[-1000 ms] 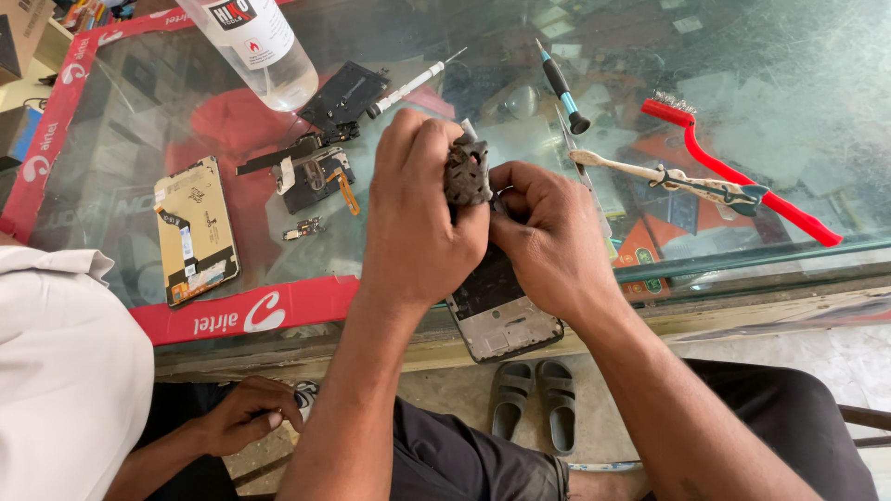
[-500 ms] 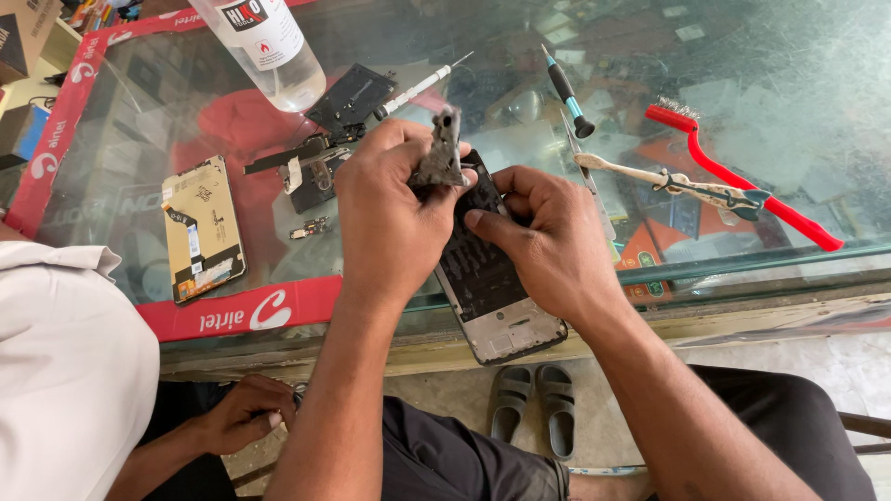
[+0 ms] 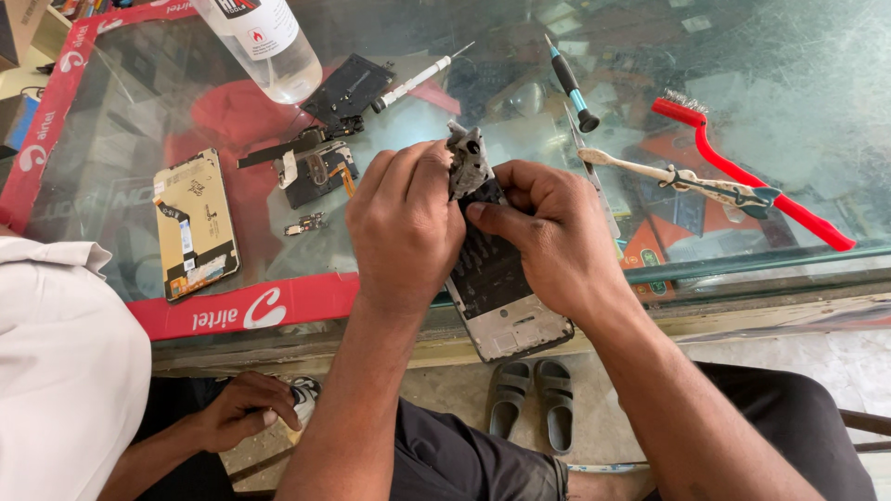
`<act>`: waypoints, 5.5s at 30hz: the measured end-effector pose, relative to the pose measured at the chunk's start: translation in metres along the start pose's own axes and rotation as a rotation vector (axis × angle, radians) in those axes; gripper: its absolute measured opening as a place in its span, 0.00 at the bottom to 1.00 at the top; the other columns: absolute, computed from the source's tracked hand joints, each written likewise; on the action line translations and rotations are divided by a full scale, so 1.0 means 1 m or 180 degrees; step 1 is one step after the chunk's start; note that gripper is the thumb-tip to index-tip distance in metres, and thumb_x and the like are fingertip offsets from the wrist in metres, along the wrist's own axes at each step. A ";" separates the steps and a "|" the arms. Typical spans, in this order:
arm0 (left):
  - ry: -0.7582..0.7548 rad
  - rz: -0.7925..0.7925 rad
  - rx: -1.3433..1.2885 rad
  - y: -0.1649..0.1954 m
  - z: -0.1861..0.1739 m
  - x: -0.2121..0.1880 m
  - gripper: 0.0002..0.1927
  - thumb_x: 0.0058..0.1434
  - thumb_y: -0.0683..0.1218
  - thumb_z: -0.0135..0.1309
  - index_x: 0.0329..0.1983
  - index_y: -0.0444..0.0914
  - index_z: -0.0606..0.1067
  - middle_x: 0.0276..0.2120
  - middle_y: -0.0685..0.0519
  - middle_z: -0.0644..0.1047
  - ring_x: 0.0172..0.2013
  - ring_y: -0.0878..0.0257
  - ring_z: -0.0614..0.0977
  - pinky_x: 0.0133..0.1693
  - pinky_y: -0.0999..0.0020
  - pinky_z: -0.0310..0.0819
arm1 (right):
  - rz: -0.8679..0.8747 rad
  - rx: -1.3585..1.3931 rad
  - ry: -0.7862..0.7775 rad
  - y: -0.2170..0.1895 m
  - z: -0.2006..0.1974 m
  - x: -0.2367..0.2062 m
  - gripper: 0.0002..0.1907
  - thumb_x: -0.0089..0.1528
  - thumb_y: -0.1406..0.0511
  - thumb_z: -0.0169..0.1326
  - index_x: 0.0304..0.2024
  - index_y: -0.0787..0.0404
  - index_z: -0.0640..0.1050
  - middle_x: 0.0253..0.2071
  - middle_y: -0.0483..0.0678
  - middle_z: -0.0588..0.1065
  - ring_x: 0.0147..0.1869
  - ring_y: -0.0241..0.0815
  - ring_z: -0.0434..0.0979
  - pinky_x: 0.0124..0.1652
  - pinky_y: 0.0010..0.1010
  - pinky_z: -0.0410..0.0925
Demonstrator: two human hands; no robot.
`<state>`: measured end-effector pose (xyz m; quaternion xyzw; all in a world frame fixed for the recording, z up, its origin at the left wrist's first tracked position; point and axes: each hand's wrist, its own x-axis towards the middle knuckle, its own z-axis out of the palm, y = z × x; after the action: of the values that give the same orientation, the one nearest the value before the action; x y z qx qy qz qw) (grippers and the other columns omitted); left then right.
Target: The person scrapes and peels adhesive residue from the inside of a disassembled smartphone frame using a metal spudger and tweezers. They remove a large adhesive sheet and then scrape remaining residue from the frame edges and corners.
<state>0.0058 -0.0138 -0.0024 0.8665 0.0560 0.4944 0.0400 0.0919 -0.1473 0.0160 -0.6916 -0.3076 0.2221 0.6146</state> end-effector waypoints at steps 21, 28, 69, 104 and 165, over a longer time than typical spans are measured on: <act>0.0684 -0.1114 -0.1152 0.006 -0.010 0.033 0.04 0.68 0.34 0.51 0.39 0.32 0.76 0.32 0.51 0.80 0.31 0.62 0.86 0.35 0.68 0.81 | 0.0123 0.0238 -0.0073 0.002 -0.002 -0.001 0.08 0.60 0.69 0.61 0.40 0.69 0.82 0.28 0.44 0.80 0.29 0.26 0.74 0.29 0.22 0.67; 0.0725 -0.1277 -0.1168 -0.008 -0.056 0.021 0.04 0.78 0.38 0.57 0.47 0.31 0.76 0.32 0.51 0.82 0.29 0.68 0.86 0.34 0.77 0.80 | 0.0065 0.1322 -0.0191 0.010 -0.010 -0.001 0.11 0.63 0.70 0.58 0.46 0.73 0.79 0.33 0.47 0.81 0.32 0.28 0.79 0.32 0.21 0.72; -0.0554 -0.4163 -0.3966 0.111 -0.091 -0.068 0.21 0.52 0.38 0.68 0.51 0.30 0.81 0.39 0.44 0.86 0.39 0.63 0.87 0.43 0.70 0.83 | -0.0786 0.0149 0.0951 0.010 -0.018 -0.116 0.16 0.55 0.78 0.64 0.41 0.63 0.73 0.43 0.52 0.82 0.47 0.41 0.85 0.41 0.30 0.76; 0.0285 -0.4373 -0.4597 0.141 -0.064 -0.123 0.08 0.59 0.33 0.64 0.41 0.26 0.81 0.36 0.41 0.83 0.37 0.61 0.85 0.42 0.67 0.82 | -0.1621 0.0009 0.0398 0.072 -0.013 -0.155 0.16 0.60 0.76 0.63 0.50 0.64 0.79 0.47 0.54 0.82 0.52 0.44 0.83 0.53 0.32 0.75; -0.1898 0.0135 -0.1597 -0.054 0.006 0.091 0.08 0.56 0.43 0.68 0.35 0.35 0.82 0.30 0.50 0.83 0.30 0.62 0.84 0.35 0.66 0.76 | -0.2471 -0.2485 -0.0052 0.029 -0.030 -0.120 0.19 0.58 0.63 0.65 0.51 0.60 0.79 0.57 0.54 0.76 0.69 0.53 0.72 0.67 0.50 0.65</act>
<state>0.0537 0.0516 0.0656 0.9364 -0.0986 0.2200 0.2549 0.0318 -0.2542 -0.0163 -0.7022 -0.6044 -0.1461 0.3468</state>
